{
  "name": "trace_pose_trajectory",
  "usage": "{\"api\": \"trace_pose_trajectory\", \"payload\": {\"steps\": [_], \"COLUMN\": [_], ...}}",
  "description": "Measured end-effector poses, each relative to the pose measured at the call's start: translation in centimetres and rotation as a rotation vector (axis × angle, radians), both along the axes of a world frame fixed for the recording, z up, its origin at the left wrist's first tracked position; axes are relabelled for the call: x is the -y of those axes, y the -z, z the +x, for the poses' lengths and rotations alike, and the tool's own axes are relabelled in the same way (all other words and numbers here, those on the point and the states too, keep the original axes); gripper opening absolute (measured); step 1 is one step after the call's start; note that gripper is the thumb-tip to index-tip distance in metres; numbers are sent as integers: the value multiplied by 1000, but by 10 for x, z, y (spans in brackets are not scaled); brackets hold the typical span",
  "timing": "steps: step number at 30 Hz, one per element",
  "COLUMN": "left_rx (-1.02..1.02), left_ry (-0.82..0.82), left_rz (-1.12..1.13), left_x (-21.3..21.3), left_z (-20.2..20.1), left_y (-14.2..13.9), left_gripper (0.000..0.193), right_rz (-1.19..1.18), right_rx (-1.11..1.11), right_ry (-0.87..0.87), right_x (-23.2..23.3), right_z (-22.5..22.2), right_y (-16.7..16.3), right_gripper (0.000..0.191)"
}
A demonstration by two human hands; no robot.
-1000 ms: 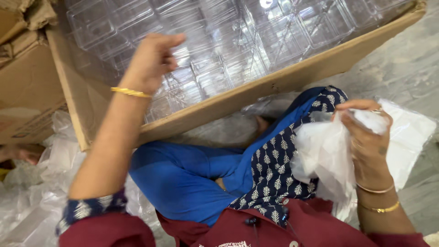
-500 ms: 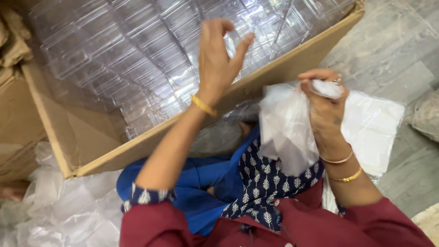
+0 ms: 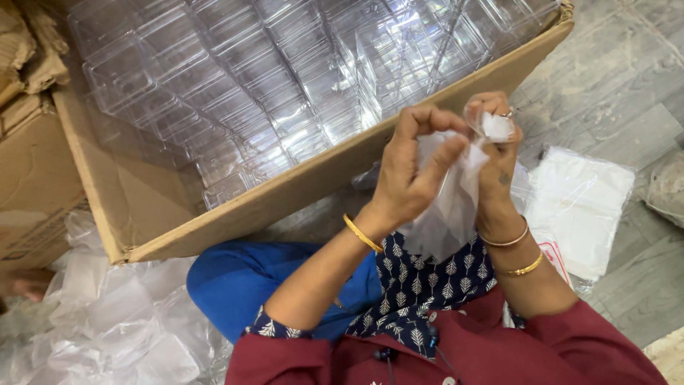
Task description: The person sits on the floor in front of a large cardboard box of clear plastic containers. They take a plastic bag, place a container inside it, and put the bagged container back into the box, repeating this for container after container.
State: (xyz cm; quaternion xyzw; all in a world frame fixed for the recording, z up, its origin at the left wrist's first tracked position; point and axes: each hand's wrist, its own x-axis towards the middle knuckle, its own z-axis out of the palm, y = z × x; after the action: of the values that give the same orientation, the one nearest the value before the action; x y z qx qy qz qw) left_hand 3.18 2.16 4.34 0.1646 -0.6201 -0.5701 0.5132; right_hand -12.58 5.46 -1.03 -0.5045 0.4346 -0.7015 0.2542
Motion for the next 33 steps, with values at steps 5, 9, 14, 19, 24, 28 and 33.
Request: {"api": "trace_pose_trajectory", "payload": {"steps": [5,9,14,19,24,28,33], "left_rx": [310,-24,-334,-322,198,413,513], "left_ry": [-292,45,263,339,-111,-577,-749], "left_rz": [-401,-79,508,674,72,39,-12], "left_x": [-7,4,39,78,99,118,154], "left_z": [-8,-9,16,43,21,-7,-16], "left_y": [12,29,41,47,54,69,105], "left_gripper": [29,26,20,13,12,14,19], "right_rz": [45,144,397,423,390,263,225], "right_rx": [95,235,805,531,406,-312,-1020], "right_ry": [15,21,-270,-307,-434,21,243], "right_x": [3,5,15,12,43,100,132], "right_z": [9,10,-25,-70,-96,-91,-87], "right_y": [0,-6,3,5,-15,-4,7], "right_gripper": [29,27,30,27,24,21,14]}}
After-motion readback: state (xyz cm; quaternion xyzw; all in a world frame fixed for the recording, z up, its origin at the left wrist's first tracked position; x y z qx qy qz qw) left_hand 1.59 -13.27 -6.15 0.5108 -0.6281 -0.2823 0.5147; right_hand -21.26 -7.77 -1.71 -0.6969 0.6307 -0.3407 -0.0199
